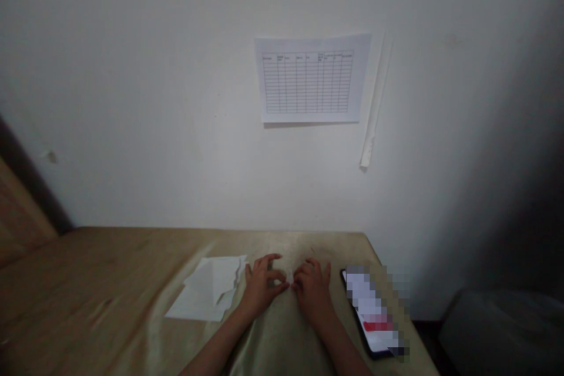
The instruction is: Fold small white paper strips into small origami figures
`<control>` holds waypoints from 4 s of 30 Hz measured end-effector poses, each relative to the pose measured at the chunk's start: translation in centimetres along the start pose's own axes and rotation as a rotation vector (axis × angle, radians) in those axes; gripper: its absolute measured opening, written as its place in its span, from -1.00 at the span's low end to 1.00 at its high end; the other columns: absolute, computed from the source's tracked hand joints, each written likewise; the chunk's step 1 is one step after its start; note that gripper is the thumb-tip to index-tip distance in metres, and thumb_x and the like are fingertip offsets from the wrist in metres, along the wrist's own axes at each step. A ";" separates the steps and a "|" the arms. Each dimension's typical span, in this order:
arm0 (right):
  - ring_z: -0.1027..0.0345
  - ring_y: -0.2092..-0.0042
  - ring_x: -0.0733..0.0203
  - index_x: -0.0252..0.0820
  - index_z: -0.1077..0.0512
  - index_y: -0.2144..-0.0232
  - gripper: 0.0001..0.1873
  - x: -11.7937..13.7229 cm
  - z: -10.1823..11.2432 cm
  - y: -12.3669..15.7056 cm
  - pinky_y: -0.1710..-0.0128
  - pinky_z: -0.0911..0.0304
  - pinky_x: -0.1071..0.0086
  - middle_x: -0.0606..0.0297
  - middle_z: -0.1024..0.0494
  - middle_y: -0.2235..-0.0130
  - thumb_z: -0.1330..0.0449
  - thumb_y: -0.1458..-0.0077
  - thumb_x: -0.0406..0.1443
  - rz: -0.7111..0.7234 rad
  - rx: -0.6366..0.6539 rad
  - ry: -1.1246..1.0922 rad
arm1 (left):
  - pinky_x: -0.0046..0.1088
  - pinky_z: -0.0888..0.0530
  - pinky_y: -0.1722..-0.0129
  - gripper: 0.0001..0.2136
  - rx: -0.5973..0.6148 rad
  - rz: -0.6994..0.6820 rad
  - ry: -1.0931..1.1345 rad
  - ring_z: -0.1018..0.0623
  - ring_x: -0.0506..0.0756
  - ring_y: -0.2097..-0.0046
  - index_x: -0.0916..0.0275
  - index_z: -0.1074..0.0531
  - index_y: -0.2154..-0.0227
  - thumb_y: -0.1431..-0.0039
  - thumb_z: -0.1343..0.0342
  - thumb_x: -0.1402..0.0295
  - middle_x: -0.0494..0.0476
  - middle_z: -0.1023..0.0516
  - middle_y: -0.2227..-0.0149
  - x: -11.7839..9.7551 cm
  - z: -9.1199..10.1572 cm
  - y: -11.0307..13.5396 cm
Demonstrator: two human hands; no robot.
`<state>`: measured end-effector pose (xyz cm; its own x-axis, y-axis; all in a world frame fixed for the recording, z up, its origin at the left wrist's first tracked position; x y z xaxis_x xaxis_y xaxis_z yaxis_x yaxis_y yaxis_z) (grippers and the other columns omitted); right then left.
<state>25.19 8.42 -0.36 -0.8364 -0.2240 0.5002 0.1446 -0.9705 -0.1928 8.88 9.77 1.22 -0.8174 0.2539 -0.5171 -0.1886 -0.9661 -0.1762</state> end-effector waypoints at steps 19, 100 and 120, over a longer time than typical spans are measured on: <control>0.02 -0.33 -0.16 -0.01 -0.56 0.21 -0.80 -0.5 -0.8 0.1 -0.31 0.37 -0.32 0.16 -0.45 -0.14 -0.14 -0.24 -0.16 -0.107 0.010 0.079 | 0.46 0.19 -0.26 -0.94 0.014 0.028 0.000 -0.17 0.37 -0.36 -0.02 -0.64 0.37 -0.05 -0.35 0.25 -0.04 -0.21 -0.39 -0.1 -0.5 -0.2; -0.22 -0.17 -0.06 -0.01 -0.61 0.42 -0.89 -0.4 0.2 -0.4 -0.28 0.20 -0.07 0.22 -0.58 0.05 -0.29 -0.11 -0.20 -0.213 -0.094 -0.007 | 0.43 0.15 -0.28 -0.76 0.009 -0.055 -0.144 -0.29 0.33 -0.29 -0.40 -0.56 0.09 -0.21 -0.26 0.14 -0.08 -0.34 -0.31 -0.2 -0.3 0.4; -0.24 -0.15 -0.03 0.01 -0.60 0.33 -0.87 0.4 0.9 0.1 -0.29 0.24 -0.06 0.23 -0.55 0.04 -0.27 -0.12 -0.14 -0.209 -0.085 0.034 | 0.56 0.22 -0.21 -0.70 0.144 0.016 -0.200 -0.04 0.50 -0.43 -0.46 -0.46 -0.02 -0.23 -0.17 0.02 -0.15 -0.07 -0.45 0.6 -0.2 0.0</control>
<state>25.40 8.16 0.59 -0.8609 -0.0139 0.5086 -0.0781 -0.9842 -0.1591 8.53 9.89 0.74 -0.9098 0.2378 -0.3403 -0.2385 -0.9703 -0.0406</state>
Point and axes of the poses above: each hand's wrist, its own y-axis away from the middle knuckle, its own z-axis out of the back of the hand, x = y × z, the point moved 4 cm from there along -y, towards the middle knuckle
